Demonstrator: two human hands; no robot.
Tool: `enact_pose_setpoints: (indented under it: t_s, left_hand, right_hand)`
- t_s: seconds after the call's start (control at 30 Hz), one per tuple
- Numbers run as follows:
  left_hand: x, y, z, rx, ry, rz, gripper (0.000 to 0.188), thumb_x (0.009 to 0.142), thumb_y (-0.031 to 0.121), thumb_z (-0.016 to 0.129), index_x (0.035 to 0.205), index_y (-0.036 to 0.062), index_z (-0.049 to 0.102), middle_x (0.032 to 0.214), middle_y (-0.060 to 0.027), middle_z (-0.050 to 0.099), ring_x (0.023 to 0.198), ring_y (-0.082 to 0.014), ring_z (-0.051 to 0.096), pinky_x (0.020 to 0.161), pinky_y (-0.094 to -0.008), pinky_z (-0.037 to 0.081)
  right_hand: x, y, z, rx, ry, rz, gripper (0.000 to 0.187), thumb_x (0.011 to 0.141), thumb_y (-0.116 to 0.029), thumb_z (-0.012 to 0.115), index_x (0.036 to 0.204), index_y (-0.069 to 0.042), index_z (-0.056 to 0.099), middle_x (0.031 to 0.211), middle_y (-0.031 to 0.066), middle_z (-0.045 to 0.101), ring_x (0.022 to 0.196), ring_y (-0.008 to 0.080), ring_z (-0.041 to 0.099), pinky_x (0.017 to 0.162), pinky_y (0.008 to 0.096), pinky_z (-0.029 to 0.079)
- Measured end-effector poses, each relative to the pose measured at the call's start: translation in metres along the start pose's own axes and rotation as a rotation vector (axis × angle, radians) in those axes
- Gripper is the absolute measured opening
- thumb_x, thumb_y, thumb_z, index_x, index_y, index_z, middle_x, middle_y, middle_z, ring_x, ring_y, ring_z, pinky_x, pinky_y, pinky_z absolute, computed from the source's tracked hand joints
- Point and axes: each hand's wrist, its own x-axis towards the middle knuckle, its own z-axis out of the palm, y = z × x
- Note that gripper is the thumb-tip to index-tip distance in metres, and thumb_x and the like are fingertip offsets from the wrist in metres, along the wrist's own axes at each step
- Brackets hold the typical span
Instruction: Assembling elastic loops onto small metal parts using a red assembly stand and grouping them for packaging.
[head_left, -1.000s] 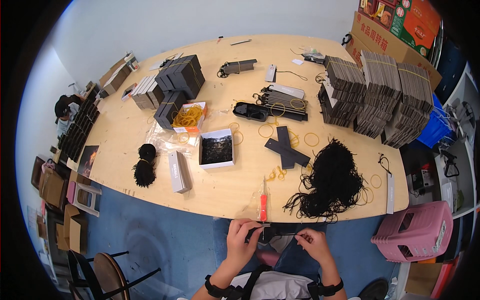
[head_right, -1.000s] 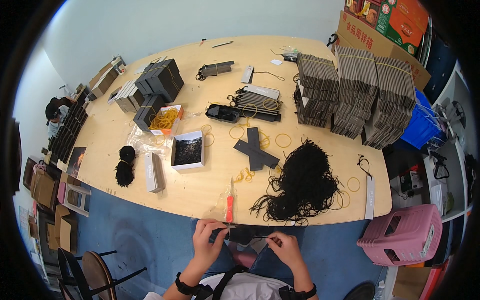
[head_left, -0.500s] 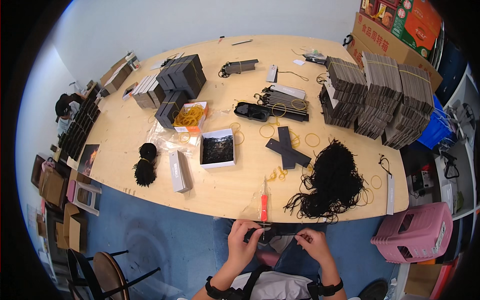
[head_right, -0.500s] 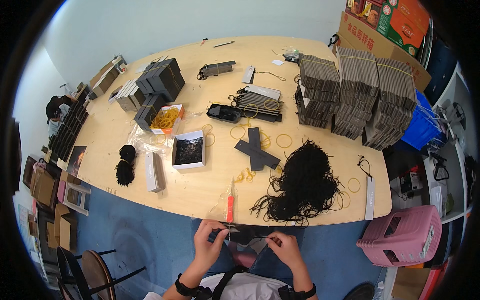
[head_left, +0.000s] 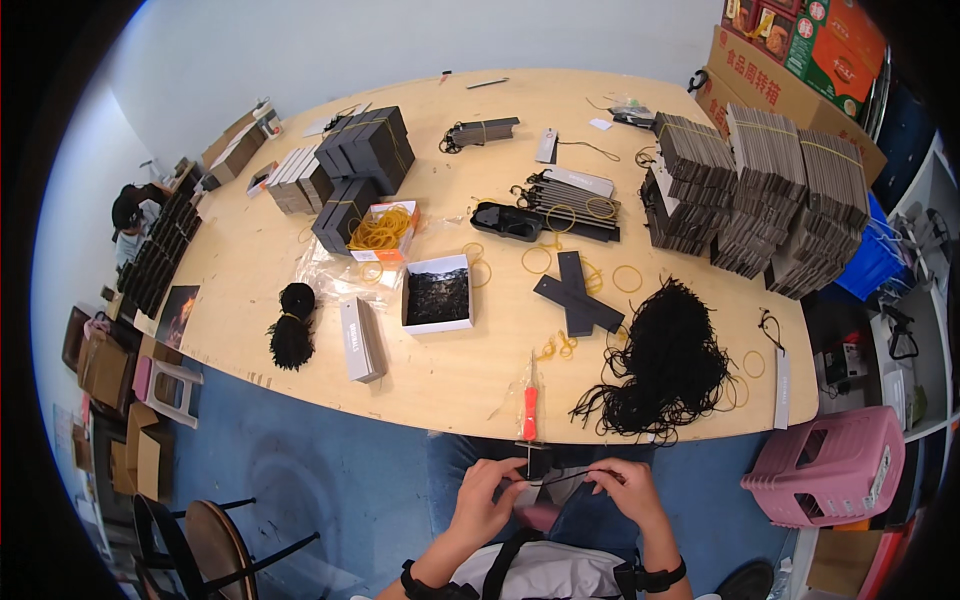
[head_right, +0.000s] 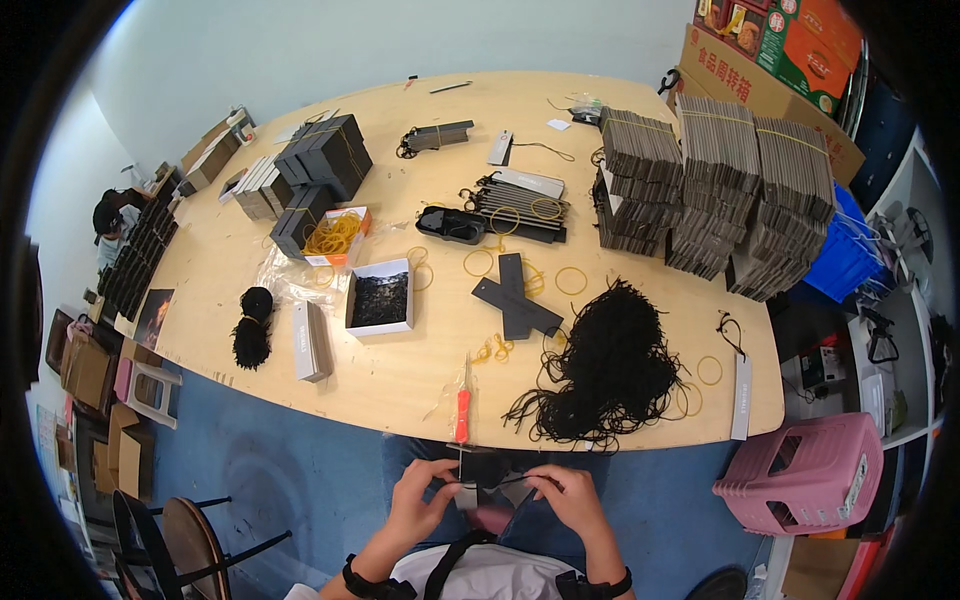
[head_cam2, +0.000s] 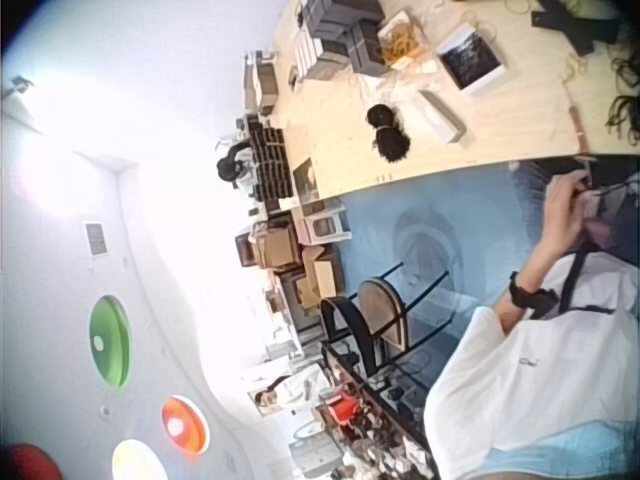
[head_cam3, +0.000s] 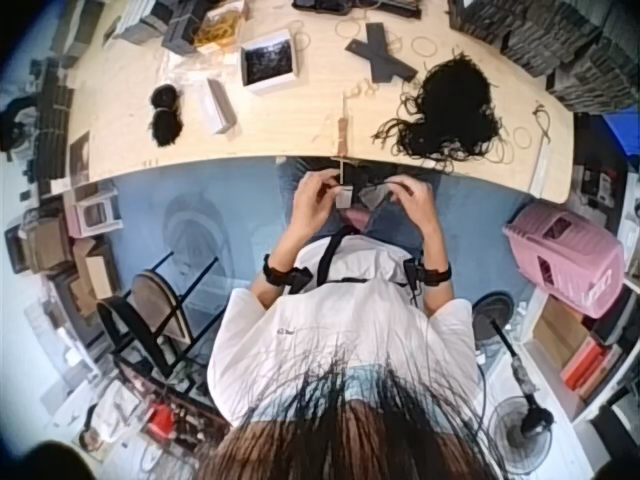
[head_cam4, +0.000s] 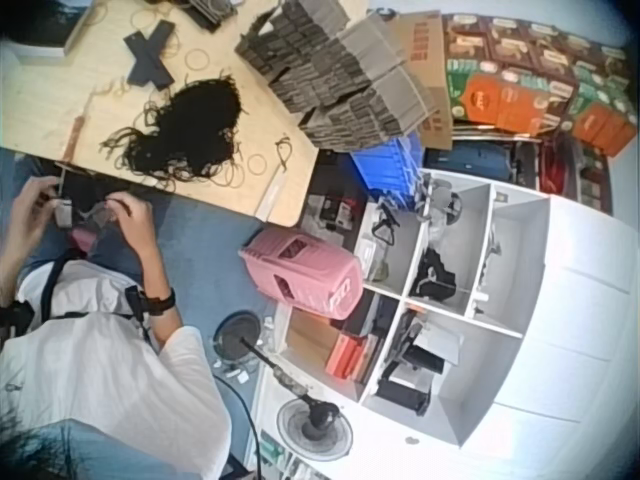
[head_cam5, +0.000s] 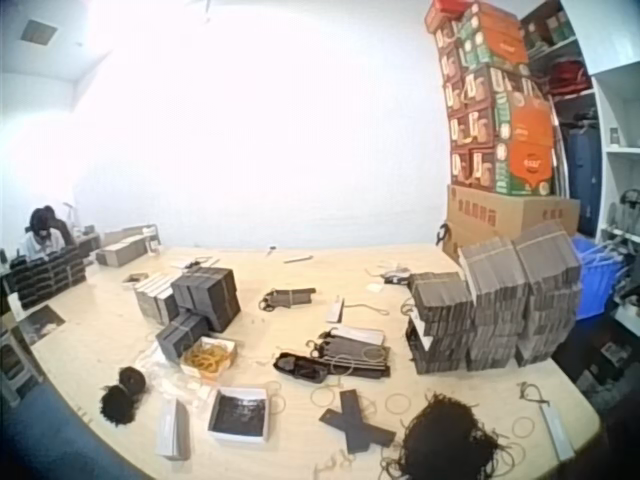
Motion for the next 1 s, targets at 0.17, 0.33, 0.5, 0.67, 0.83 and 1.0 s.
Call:
enact_pose_setpoints:
  t_s: [0.17,0.33,0.5,0.67,0.83,1.0]
  left_hand:
    - [-0.002,0.0,0.001,0.059,0.057,0.124,0.011,0.077,0.002,0.069,0.087,0.0059,0.065,0.085,-0.0077,0.066,0.081,-0.0263,0.06,0.077,-0.0346,0.045]
    - [-0.004,0.001,0.002,0.065,0.074,0.148,0.01,0.078,0.002,0.067,0.087,0.0051,0.064,0.085,-0.0085,0.064,0.084,-0.0275,0.059,0.076,-0.0356,0.044]
    - [-0.009,0.002,-0.002,-0.018,-0.004,0.065,0.011,0.079,0.001,0.063,0.088,0.0024,0.057,0.087,-0.0119,0.057,0.085,-0.0288,0.054,0.076,-0.0346,0.043]
    - [-0.013,0.004,-0.006,-0.39,-0.122,-0.236,0.006,0.086,0.005,0.061,0.088,0.0029,0.055,0.089,-0.0061,0.056,0.085,-0.0183,0.053,0.077,-0.0297,0.041]
    - [-0.015,0.008,-0.007,-0.867,-0.186,-0.445,0.004,0.091,0.006,0.058,0.088,0.0043,0.056,0.092,0.0005,0.055,0.086,-0.0093,0.051,0.078,-0.0235,0.039]
    - [-0.019,0.011,-0.003,-1.019,-0.237,-0.418,0.001,0.092,0.001,0.059,0.093,0.0017,0.058,0.107,-0.006,0.059,0.104,-0.0129,0.054,0.094,-0.0285,0.039]
  right_hand:
    - [-0.003,-0.021,-0.002,-0.015,-0.048,-0.054,0.017,0.09,-0.003,0.056,0.102,0.003,0.067,0.086,0.0101,0.073,0.072,0.0156,0.069,0.063,0.0252,0.053]
    - [-0.01,-0.044,0.005,0.15,-0.01,-0.093,0.012,0.089,0.002,0.058,0.097,0.003,0.065,0.094,0.0091,0.071,0.078,0.017,0.07,0.067,0.025,0.054]
    - [-0.008,-0.059,0.015,0.055,-0.048,-0.312,0.01,0.083,0.003,0.065,0.093,0.0,0.065,0.09,0.0073,0.068,0.074,0.0148,0.066,0.063,0.0249,0.051]
    - [-0.006,-0.066,0.027,0.05,-0.152,-0.296,0.015,0.077,0.004,0.073,0.088,0.0,0.063,0.088,0.0073,0.061,0.074,0.0131,0.061,0.062,0.0245,0.051]
    - [-0.004,-0.066,0.034,0.076,-0.145,-0.32,0.011,0.079,0.001,0.07,0.088,-0.002,0.064,0.089,0.0046,0.061,0.074,0.0132,0.058,0.061,0.0241,0.047]
    - [-0.004,-0.067,0.034,0.137,-0.128,-0.312,0.012,0.078,0.002,0.07,0.088,-0.003,0.065,0.093,0.0061,0.06,0.079,0.0153,0.058,0.061,0.0244,0.046]
